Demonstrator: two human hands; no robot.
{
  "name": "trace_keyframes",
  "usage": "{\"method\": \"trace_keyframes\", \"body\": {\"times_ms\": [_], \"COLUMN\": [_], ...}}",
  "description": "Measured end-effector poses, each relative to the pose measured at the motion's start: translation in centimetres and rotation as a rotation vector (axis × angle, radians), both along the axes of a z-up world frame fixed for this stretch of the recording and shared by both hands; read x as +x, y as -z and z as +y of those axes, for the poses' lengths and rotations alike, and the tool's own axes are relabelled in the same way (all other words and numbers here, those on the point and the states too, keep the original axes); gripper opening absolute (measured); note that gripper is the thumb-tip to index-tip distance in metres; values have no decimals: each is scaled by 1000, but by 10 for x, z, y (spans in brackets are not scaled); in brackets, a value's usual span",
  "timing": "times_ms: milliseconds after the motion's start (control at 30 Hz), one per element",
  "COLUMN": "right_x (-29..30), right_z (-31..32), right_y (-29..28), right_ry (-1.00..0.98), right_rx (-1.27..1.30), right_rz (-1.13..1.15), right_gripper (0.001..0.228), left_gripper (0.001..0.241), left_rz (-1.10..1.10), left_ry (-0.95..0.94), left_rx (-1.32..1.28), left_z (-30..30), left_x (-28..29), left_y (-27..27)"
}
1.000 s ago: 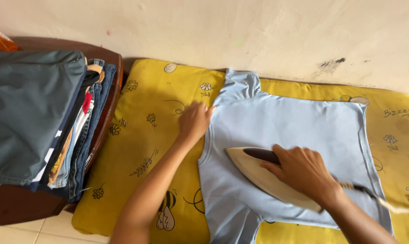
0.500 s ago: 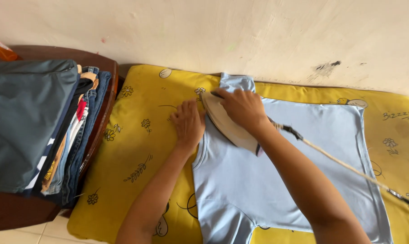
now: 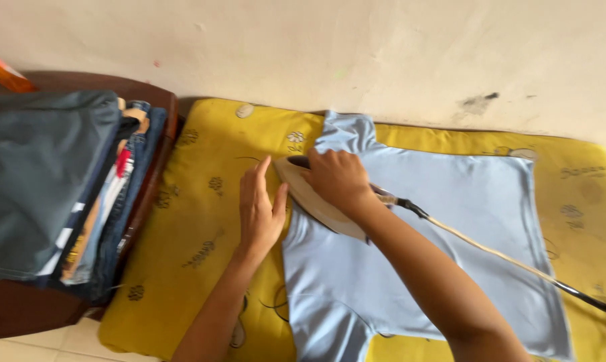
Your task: The person irons a light blue t-shirt on a yellow patterned surface, smoothing the sleeves and body with an iron. They then flip the shirt over, iron the back, and fold the garment neatly.
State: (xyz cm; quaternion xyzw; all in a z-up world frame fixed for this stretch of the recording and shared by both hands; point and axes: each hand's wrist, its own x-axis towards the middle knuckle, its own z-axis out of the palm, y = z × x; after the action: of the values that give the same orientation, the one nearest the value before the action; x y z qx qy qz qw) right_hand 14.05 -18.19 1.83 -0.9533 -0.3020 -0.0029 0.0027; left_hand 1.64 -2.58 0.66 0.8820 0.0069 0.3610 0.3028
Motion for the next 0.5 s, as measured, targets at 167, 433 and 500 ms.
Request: {"method": "trace_keyframes", "body": {"times_ms": [167, 433, 500], "right_x": [-46, -95, -73], "right_z": [-54, -180, -197], "right_y": [-37, -56, -44], "right_ry": [-58, 159, 197], "right_rx": [-60, -232, -235], "right_rz": [147, 58, 14], "right_gripper": [52, 44, 45], "left_gripper": [34, 11, 14], "left_rz": [-59, 252, 317], "left_ry": [270, 433, 339], "left_rx": [-355, 166, 378], "left_z": [-33, -115, -116], "left_x": [54, 264, 279], "left_y": [-30, 107, 118]}}
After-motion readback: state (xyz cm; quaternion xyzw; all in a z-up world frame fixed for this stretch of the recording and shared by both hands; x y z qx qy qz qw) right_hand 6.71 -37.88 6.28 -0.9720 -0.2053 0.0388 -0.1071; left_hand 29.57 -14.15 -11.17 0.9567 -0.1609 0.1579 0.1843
